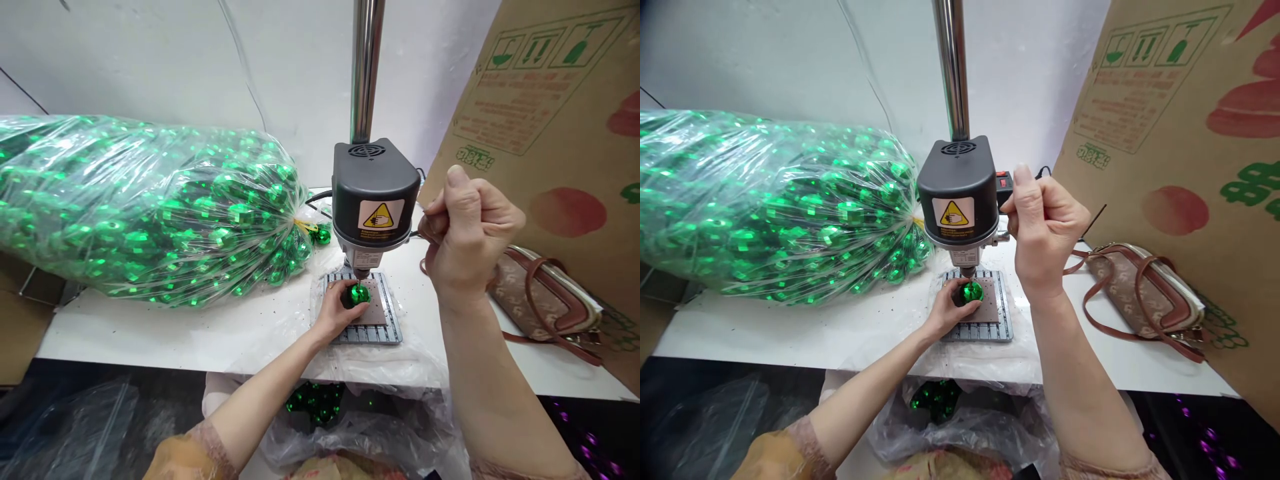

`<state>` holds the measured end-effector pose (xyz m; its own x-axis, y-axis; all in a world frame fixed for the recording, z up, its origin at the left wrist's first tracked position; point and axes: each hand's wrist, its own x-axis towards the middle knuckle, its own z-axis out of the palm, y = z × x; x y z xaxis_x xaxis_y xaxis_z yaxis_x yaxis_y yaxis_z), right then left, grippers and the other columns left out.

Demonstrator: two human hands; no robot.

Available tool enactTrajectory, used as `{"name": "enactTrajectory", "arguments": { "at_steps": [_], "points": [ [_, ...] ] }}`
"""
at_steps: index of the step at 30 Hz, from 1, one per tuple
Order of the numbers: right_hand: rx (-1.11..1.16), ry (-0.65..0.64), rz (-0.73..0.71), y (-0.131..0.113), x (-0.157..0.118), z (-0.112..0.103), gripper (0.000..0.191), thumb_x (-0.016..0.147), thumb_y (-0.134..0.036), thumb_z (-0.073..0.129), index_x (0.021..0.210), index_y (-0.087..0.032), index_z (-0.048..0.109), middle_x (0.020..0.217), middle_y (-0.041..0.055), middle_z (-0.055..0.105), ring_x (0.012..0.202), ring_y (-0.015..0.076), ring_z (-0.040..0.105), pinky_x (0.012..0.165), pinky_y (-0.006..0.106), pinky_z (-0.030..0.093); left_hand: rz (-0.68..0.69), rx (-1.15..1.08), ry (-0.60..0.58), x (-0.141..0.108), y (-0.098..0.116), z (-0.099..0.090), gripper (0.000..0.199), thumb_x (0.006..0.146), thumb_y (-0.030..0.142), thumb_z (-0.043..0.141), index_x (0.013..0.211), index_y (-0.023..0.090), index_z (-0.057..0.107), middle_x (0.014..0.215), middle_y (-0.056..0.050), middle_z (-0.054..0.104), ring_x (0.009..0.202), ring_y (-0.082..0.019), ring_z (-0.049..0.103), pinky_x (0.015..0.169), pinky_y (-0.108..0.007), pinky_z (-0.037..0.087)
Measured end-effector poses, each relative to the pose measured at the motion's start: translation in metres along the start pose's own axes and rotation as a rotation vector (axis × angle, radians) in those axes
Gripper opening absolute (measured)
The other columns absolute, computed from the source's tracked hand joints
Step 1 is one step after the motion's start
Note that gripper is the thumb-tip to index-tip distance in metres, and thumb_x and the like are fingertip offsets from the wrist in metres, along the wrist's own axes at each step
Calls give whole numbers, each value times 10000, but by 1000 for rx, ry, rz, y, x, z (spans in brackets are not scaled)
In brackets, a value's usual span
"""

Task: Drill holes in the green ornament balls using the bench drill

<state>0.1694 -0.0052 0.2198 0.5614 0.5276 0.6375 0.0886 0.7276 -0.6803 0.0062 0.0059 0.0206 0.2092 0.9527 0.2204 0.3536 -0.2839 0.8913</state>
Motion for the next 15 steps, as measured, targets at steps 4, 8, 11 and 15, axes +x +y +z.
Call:
{"name": "enactTrajectory", "arguments": {
  "at_steps": [4,8,11,15],
  "points": [
    [-19,-5,10,1,0,-1,424,923,-465,675,584,-233,570,461,-81,353,415,52,324,453,299,254,14,-87,-33,-4,-6,4,485,796,332,868,1244,228,712,1211,-76,738,1160,-283,667,1042,-443,518],
    [-14,-22,-8,2,-1,-3,424,923,-468,682,585,-238,568,464,-71,349,424,62,318,454,307,250,43,-45,-53,-5,-8,0,495,821,372,858,1267,235,693,1243,-75,729,1188,-288,648,1061,-449,501],
    [-19,-11,-57,3,-8,-6,416,931,-448,679,588,-235,582,461,-71,359,416,65,330,445,300,255,55,-37,-52,-6,-8,0,487,835,381,851,1268,232,683,1237,-77,721,1188,-289,641,1065,-455,497],
    [-15,58,-131,6,-25,-11,422,928,-405,687,560,-223,585,455,-72,410,397,59,335,436,295,250,56,-44,-39,-6,-8,2,470,834,375,858,1248,236,682,1224,-74,714,1192,-289,637,1064,-450,500]
  ]
}}
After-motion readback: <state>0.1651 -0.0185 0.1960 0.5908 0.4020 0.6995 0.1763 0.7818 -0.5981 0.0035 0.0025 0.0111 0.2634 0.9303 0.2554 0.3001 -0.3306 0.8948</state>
